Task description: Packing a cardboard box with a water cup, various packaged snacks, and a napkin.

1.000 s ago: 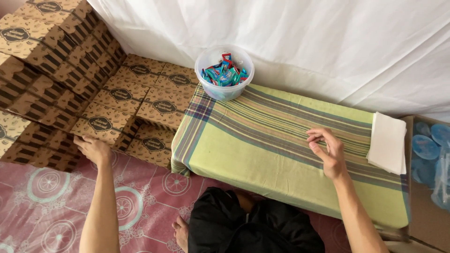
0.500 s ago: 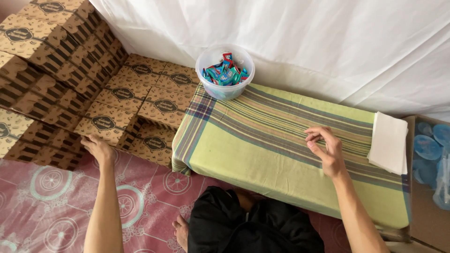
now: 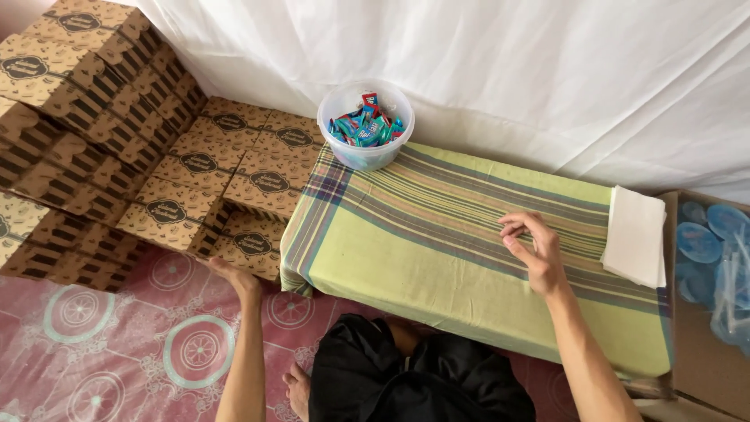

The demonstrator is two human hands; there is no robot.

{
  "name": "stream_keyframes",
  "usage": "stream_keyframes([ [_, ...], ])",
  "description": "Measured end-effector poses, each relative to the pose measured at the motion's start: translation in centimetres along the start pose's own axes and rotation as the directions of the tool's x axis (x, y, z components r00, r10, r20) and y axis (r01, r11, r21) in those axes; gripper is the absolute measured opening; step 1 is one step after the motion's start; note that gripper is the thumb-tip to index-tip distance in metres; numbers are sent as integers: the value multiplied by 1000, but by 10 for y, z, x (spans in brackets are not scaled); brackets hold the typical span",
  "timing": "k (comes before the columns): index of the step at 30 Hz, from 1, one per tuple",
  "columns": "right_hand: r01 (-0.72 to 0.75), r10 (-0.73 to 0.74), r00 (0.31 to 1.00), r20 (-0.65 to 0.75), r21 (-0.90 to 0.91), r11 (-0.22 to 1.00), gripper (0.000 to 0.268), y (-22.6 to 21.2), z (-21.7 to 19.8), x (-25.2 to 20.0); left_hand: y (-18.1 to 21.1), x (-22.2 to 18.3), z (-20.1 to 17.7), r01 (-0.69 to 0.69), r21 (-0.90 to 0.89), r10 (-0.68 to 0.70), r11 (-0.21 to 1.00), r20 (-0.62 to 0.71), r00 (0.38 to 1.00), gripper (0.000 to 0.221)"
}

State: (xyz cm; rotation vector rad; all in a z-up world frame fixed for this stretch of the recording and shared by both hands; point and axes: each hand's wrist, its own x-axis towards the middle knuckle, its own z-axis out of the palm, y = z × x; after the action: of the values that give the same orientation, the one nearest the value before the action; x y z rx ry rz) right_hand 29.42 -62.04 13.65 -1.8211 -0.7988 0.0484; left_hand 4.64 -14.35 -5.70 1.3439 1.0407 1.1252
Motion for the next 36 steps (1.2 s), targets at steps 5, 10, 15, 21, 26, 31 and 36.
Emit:
stream_keyframes([
  [5,4,-4,1000,2,1,1000,32,3,0,-1,1,0,-7,23,119,-23,993,-5,1000,88],
  [10,-14,15,1000,-9,44,999,34,0,-2,-2,20,-16,-7,-21,284,81,959,-201,976,75],
  [15,-7,10,999,-42,66,998,32,0,-1,-3,18,-11,-12,-499,184,531,847,-313,787,18],
  [21,-25,30,996,-80,60,998,29,0,0,-3,135,-9,36,-534,-23,534,845,47,844,23],
  [26,-78,87,965,-248,45,996,22,1,-4,-4,221,-59,116,-556,-158,530,816,590,609,11],
  [31,-180,189,893,-409,63,982,47,-2,-9,-10,207,-84,188,-560,-118,403,820,813,420,22],
  [36,-169,197,909,-366,107,980,51,-5,-8,-7,206,-114,202,-682,-51,363,729,874,323,20],
])
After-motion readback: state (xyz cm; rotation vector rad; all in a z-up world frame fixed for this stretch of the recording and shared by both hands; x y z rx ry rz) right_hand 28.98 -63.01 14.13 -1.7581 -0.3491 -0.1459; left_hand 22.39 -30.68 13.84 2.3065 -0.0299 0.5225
